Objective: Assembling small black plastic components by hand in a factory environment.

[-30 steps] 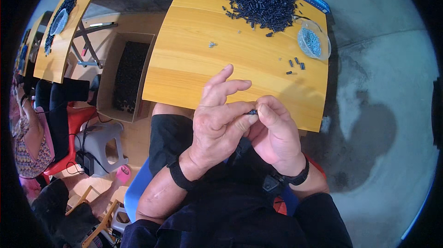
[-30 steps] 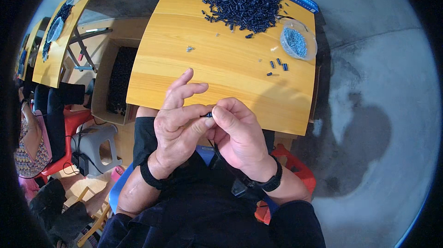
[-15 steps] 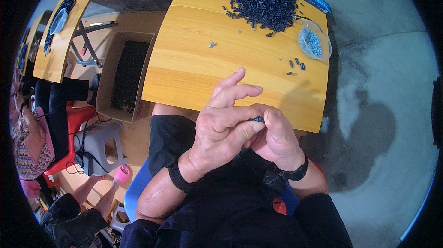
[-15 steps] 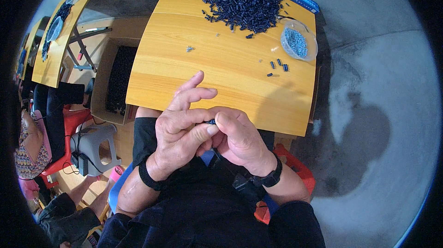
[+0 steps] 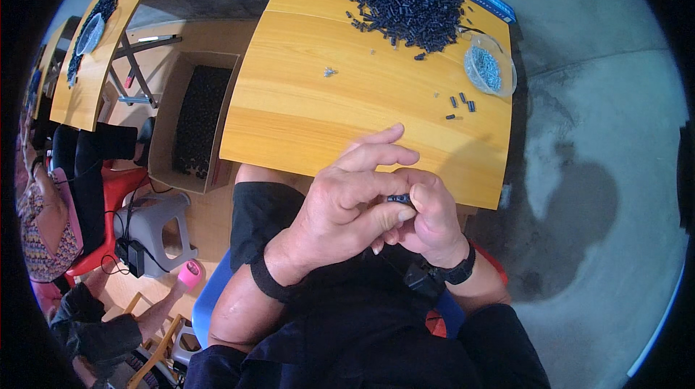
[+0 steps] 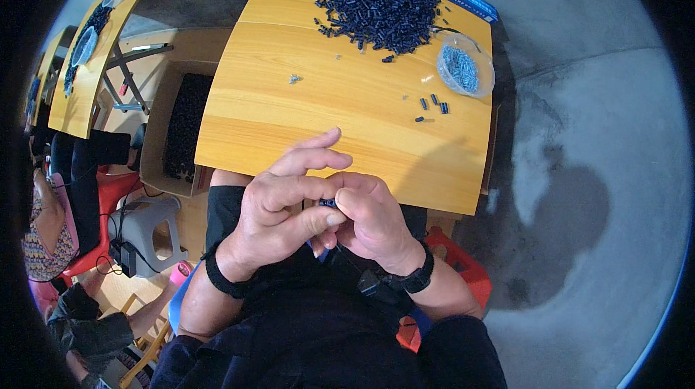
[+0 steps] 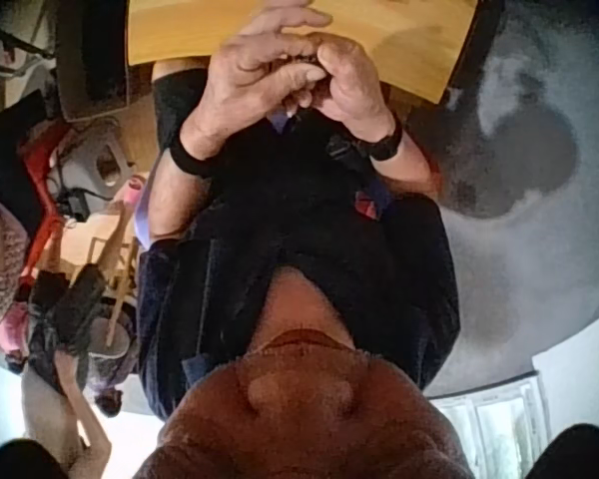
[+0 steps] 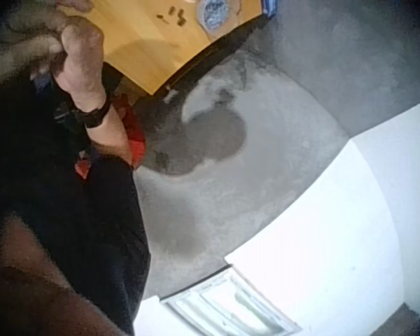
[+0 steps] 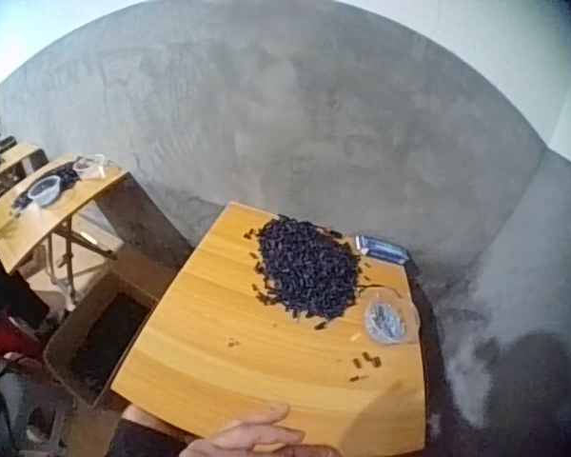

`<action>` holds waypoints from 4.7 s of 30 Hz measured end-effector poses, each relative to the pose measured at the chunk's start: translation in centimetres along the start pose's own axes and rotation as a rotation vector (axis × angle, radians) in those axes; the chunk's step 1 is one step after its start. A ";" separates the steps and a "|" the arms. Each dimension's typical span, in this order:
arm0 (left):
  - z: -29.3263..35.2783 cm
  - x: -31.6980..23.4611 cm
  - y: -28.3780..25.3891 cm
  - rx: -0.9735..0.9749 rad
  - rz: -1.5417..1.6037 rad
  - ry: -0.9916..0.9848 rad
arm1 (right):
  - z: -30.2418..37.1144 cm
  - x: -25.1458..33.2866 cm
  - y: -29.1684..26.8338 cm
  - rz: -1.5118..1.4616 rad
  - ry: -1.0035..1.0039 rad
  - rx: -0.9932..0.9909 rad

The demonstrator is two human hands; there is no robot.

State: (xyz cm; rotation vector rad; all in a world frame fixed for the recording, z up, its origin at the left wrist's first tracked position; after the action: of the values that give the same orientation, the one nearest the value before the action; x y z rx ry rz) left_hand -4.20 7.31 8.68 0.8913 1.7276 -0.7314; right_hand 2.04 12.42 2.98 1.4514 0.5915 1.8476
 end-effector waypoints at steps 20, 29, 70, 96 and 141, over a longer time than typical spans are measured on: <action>-0.7 -1.1 -0.6 -0.022 0.075 0.047 | -0.6 -0.2 1.1 0.067 0.053 0.171; -0.6 -0.8 -0.4 -0.024 0.124 0.009 | -0.6 0.7 0.9 0.384 0.021 0.157; 3.4 17.6 -6.7 -0.499 0.158 -0.776 | -0.3 11.3 -12.9 1.907 -0.431 -0.610; 3.6 18.4 -7.3 -0.496 0.027 -0.706 | -4.7 12.2 -13.5 2.116 -0.443 -0.688; 3.7 18.8 -6.9 -0.467 -0.098 -0.607 | -14.0 13.5 -14.2 1.906 -0.383 -0.571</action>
State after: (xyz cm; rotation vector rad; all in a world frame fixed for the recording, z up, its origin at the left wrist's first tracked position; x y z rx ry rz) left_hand -12.09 4.68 -9.89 0.2252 1.3110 -0.5494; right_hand -9.58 32.83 -2.38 1.8630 -2.0238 2.2770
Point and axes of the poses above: each hand's wrist, its own z-axis away from the middle knuckle, its own y-axis out of the palm, x = y × z, the point moved 10 cm from there along -z, towards the middle knuckle
